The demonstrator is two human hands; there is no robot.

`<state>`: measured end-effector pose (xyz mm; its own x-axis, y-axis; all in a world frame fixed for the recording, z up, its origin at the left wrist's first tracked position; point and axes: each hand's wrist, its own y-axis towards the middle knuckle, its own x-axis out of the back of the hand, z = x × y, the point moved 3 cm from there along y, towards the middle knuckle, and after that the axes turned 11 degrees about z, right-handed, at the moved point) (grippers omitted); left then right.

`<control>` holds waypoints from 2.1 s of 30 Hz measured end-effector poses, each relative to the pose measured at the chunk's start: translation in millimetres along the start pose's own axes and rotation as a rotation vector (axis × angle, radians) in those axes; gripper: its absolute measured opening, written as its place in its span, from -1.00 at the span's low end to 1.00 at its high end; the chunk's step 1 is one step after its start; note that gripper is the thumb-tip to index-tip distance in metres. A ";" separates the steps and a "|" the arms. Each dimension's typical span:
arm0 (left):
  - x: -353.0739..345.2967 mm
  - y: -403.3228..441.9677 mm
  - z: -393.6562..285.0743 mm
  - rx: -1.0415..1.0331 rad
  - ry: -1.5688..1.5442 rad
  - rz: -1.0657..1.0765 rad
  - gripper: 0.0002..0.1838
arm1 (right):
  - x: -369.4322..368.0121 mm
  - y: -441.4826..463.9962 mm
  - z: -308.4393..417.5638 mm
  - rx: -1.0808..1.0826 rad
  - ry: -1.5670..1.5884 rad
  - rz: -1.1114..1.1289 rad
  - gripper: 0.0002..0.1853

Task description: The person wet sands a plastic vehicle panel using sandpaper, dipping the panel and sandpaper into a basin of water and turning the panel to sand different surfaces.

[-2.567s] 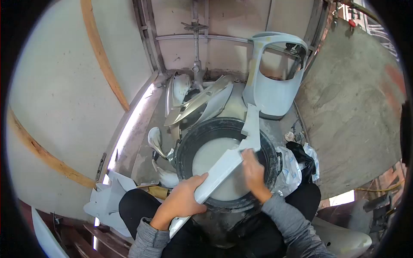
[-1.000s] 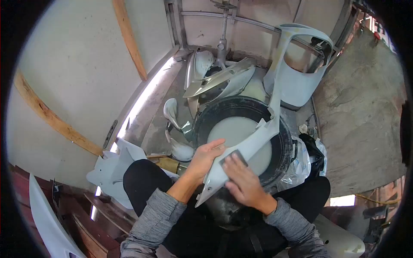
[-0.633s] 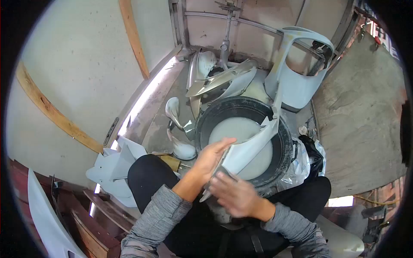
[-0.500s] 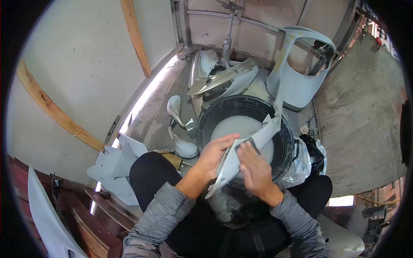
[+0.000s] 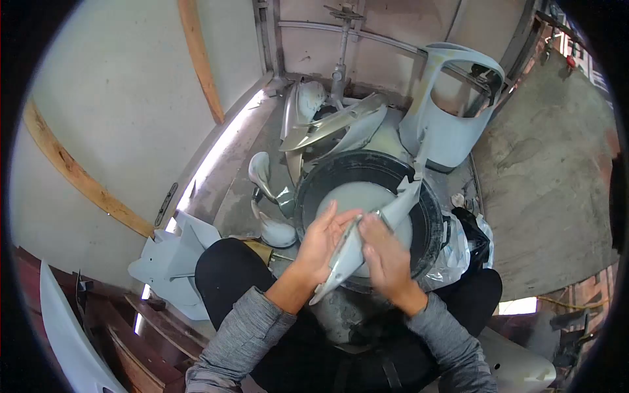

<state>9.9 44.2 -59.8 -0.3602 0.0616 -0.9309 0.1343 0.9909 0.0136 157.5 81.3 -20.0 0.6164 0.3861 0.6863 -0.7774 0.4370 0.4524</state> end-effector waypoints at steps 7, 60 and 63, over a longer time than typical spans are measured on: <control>-22.3 -19.1 -5.2 -0.003 0.402 -0.008 -0.19 | 11.4 0.1 -16.1 -0.016 -0.093 0.042 -0.49; -33.4 -19.5 -2.3 -0.073 0.101 0.044 0.28 | 6.5 14.5 -24.6 0.128 -0.334 -0.042 -0.66; -37.0 -18.7 -5.8 -0.063 0.173 0.033 0.28 | 0.2 0.4 24.5 0.378 -0.194 0.052 -0.66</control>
<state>15.3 24.1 -23.4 -0.5110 0.1089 -0.8527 0.0929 0.9931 0.0711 154.2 61.6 -5.8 0.5685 0.2241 0.7916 -0.8201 0.0789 0.5667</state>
